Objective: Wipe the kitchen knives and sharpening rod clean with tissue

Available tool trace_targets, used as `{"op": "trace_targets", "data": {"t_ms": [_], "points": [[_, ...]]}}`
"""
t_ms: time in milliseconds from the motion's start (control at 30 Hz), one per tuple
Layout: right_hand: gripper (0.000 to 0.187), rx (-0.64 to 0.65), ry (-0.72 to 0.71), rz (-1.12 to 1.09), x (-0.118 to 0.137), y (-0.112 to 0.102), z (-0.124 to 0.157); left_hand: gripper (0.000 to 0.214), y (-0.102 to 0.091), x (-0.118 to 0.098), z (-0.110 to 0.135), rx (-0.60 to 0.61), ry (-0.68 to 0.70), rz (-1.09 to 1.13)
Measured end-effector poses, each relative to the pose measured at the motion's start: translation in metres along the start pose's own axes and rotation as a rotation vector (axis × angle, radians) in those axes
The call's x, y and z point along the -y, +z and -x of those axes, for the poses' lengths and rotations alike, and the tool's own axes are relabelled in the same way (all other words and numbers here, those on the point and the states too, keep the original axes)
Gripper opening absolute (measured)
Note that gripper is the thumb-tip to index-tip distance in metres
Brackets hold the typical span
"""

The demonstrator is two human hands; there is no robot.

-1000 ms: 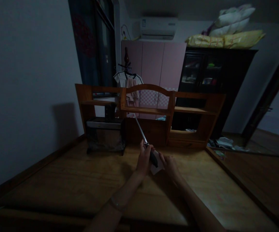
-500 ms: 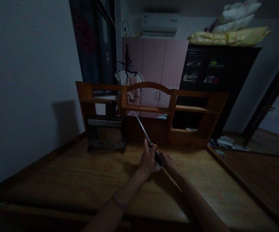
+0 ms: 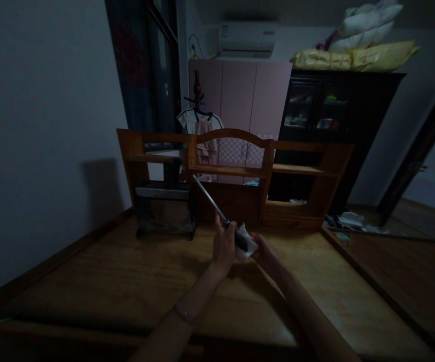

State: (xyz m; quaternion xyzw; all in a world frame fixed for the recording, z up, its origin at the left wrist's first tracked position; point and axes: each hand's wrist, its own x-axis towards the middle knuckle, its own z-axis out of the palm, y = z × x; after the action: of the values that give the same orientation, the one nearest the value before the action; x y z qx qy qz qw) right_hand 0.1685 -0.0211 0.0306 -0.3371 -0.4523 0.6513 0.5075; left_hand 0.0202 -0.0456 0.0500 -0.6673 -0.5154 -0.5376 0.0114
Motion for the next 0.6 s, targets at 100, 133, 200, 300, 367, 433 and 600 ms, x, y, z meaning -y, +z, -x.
{"op": "trace_targets", "data": {"t_ms": [100,133,200,300,367,433,600], "points": [[0.034,0.081,0.068,-0.089,0.003,0.002,0.004,0.025,0.000,0.002,-0.001,-0.015,0.006,-0.016],[0.033,0.103,0.074,-0.078,0.004,0.004,0.006,0.025,0.000,0.002,-0.001,-0.017,0.005,-0.018],[0.031,0.140,0.071,-0.039,0.007,0.005,0.010,0.024,0.001,0.003,-0.001,-0.019,0.006,-0.020],[0.026,0.143,0.029,0.018,0.009,0.005,0.014,0.023,0.001,0.005,-0.001,-0.018,0.022,-0.012],[0.025,0.123,-0.001,0.042,0.009,0.004,0.013,0.023,0.001,0.005,-0.001,-0.010,0.027,-0.014],[0.025,0.094,-0.034,0.058,0.007,0.003,0.010,0.022,0.001,0.004,0.000,-0.001,0.028,-0.019],[0.030,0.020,-0.118,0.113,0.006,0.004,0.006,0.022,0.001,0.001,0.001,0.012,0.031,-0.012]]}}
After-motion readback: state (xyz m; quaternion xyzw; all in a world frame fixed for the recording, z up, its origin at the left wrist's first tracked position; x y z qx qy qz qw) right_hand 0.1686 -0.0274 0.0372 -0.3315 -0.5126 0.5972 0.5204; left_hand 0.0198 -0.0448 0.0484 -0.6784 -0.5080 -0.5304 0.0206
